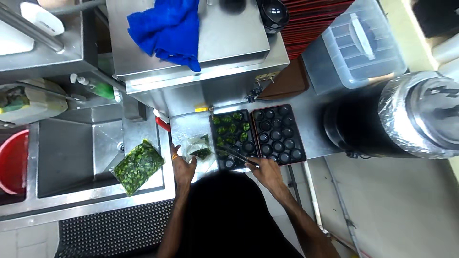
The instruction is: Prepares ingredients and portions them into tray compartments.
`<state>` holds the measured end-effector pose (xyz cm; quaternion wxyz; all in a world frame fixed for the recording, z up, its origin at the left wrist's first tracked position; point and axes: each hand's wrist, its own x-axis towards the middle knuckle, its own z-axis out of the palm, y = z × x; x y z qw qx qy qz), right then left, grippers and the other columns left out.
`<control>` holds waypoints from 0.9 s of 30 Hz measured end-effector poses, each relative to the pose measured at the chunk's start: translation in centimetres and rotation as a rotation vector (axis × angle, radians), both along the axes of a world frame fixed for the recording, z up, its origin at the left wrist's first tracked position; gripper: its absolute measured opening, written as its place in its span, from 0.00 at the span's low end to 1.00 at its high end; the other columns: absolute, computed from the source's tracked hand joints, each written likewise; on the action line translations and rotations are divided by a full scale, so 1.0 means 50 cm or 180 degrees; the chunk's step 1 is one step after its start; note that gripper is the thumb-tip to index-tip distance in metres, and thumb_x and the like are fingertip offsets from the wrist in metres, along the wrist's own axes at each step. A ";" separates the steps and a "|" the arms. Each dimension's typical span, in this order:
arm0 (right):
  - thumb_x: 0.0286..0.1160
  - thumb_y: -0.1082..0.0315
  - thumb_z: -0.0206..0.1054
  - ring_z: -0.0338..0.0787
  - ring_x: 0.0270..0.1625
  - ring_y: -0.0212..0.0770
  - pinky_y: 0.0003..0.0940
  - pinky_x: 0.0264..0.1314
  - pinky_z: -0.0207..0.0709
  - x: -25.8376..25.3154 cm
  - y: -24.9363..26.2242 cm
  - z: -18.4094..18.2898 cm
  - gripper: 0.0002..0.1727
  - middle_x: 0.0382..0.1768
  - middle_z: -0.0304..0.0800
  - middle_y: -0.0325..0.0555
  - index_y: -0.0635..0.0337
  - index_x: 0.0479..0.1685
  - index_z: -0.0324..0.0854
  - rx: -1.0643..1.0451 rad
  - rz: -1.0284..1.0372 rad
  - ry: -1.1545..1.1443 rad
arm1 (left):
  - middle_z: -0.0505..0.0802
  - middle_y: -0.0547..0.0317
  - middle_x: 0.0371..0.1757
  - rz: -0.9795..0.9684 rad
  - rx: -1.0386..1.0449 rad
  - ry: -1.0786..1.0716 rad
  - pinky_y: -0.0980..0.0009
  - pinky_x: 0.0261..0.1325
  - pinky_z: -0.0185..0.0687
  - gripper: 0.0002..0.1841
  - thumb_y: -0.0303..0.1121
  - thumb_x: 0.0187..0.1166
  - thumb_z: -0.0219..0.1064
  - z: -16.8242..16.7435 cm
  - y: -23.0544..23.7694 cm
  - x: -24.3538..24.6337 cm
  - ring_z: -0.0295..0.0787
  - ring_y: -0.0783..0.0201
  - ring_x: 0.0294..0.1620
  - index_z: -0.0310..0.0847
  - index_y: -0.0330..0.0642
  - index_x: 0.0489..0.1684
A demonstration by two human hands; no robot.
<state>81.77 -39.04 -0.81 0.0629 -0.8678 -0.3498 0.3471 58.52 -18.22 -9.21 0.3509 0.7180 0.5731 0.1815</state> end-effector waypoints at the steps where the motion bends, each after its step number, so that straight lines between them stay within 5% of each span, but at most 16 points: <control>1: 0.82 0.45 0.62 0.95 0.53 0.52 0.60 0.57 0.83 -0.006 0.009 0.004 0.20 0.48 0.98 0.43 0.34 0.65 0.91 0.0015 0.0046 0.0006 | 0.78 0.47 0.82 -0.0040 -0.0015 0.0037 0.55 0.70 0.82 0.56 0.29 0.56 0.81 0.003 0.003 -0.001 0.81 0.52 0.75 0.47 0.35 0.91; 6: 0.83 0.45 0.61 0.96 0.49 0.51 0.59 0.54 0.84 -0.038 0.024 0.019 0.20 0.45 0.99 0.43 0.34 0.65 0.91 0.0302 0.0137 -0.0065 | 0.75 0.46 0.84 -0.0198 -0.0177 0.0294 0.55 0.67 0.83 0.56 0.32 0.58 0.83 0.035 0.019 -0.012 0.84 0.51 0.70 0.48 0.36 0.92; 10: 0.84 0.45 0.59 0.95 0.49 0.54 0.60 0.53 0.85 -0.075 0.047 0.029 0.21 0.44 0.98 0.47 0.37 0.64 0.91 0.0226 0.0506 0.0059 | 0.78 0.45 0.82 -0.0304 0.0206 0.0699 0.50 0.80 0.72 0.59 0.47 0.53 0.87 0.055 0.030 -0.006 0.77 0.47 0.79 0.54 0.35 0.90; 15: 0.86 0.52 0.59 0.93 0.56 0.64 0.64 0.56 0.83 -0.133 0.151 -0.032 0.21 0.53 0.94 0.59 0.53 0.64 0.86 -0.0410 0.0793 -0.0107 | 0.81 0.46 0.80 -0.1054 0.0242 0.1765 0.45 0.83 0.64 0.46 0.49 0.66 0.80 0.061 0.048 0.063 0.73 0.47 0.83 0.65 0.40 0.86; 20: 0.86 0.67 0.55 0.91 0.57 0.66 0.63 0.55 0.83 -0.169 0.220 -0.079 0.17 0.56 0.91 0.65 0.64 0.64 0.82 -0.0401 0.0922 -0.0216 | 0.95 0.49 0.55 -0.1325 0.0321 0.2179 0.47 0.73 0.74 0.22 0.50 0.86 0.58 0.055 0.066 0.090 0.90 0.49 0.63 0.88 0.44 0.61; 27: 0.87 0.59 0.55 0.90 0.62 0.63 0.62 0.60 0.81 -0.119 0.220 -0.052 0.17 0.58 0.92 0.59 0.54 0.61 0.87 -0.0649 0.0784 -0.0066 | 0.97 0.53 0.49 -0.1030 0.0479 0.1994 0.46 0.68 0.78 0.21 0.52 0.87 0.57 0.039 0.069 0.081 0.93 0.50 0.56 0.91 0.47 0.53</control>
